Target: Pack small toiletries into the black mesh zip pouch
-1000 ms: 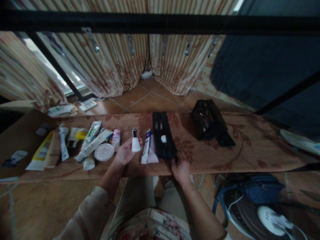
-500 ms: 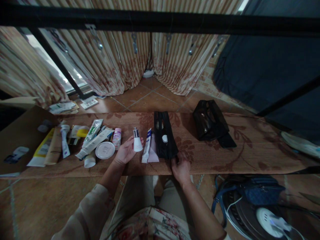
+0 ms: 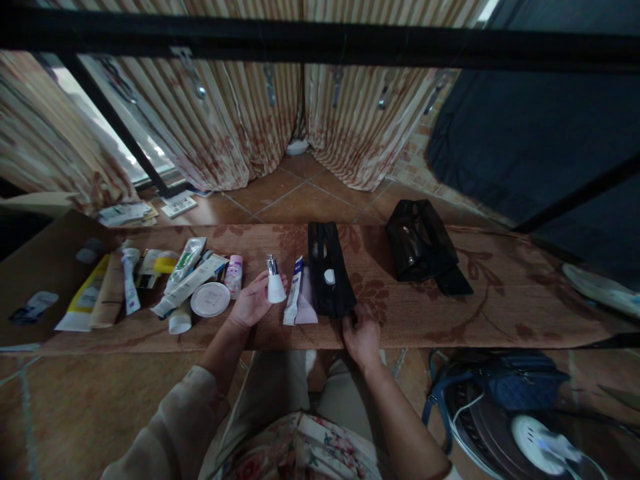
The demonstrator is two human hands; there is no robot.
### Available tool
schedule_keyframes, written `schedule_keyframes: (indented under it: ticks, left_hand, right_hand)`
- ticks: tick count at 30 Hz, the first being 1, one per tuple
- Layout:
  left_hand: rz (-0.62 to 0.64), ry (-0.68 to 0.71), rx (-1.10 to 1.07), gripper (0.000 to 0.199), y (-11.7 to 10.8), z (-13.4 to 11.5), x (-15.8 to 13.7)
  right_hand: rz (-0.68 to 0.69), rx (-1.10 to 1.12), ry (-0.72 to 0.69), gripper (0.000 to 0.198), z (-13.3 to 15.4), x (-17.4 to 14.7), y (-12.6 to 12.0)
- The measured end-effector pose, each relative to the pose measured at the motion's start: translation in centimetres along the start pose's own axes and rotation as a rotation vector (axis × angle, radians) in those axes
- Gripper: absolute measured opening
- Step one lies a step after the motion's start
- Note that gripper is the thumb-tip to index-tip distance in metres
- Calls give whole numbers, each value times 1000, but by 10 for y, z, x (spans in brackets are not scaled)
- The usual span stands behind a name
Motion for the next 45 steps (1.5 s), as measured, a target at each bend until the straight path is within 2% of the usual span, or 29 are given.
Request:
schedule_keyframes:
  ticks: [13, 18, 34, 45]
  left_hand:
    - [5, 8, 6, 23, -1, 1, -1]
    - [8, 19, 23, 23, -2, 2, 0]
    - [-6, 17, 18, 26, 4, -1, -4]
    - [5, 6, 23, 26, 0, 1, -3]
  right_hand:
    - [-9, 2, -32, 20, 2, 1, 0]
    - [-14, -7, -16, 17, 5, 0, -2]
    - [2, 5, 4, 24, 1, 0, 0]
    - [-3, -14, 25, 19, 5, 0, -2]
Point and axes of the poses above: each hand's wrist, its own x-axis towards the middle knuckle, its own y-axis out of the palm, z = x × y, the point moved 3 cm from there along x, towards the middle knuckle, and after that the axes turned 12 degrees about x, right-handed, at the moved point
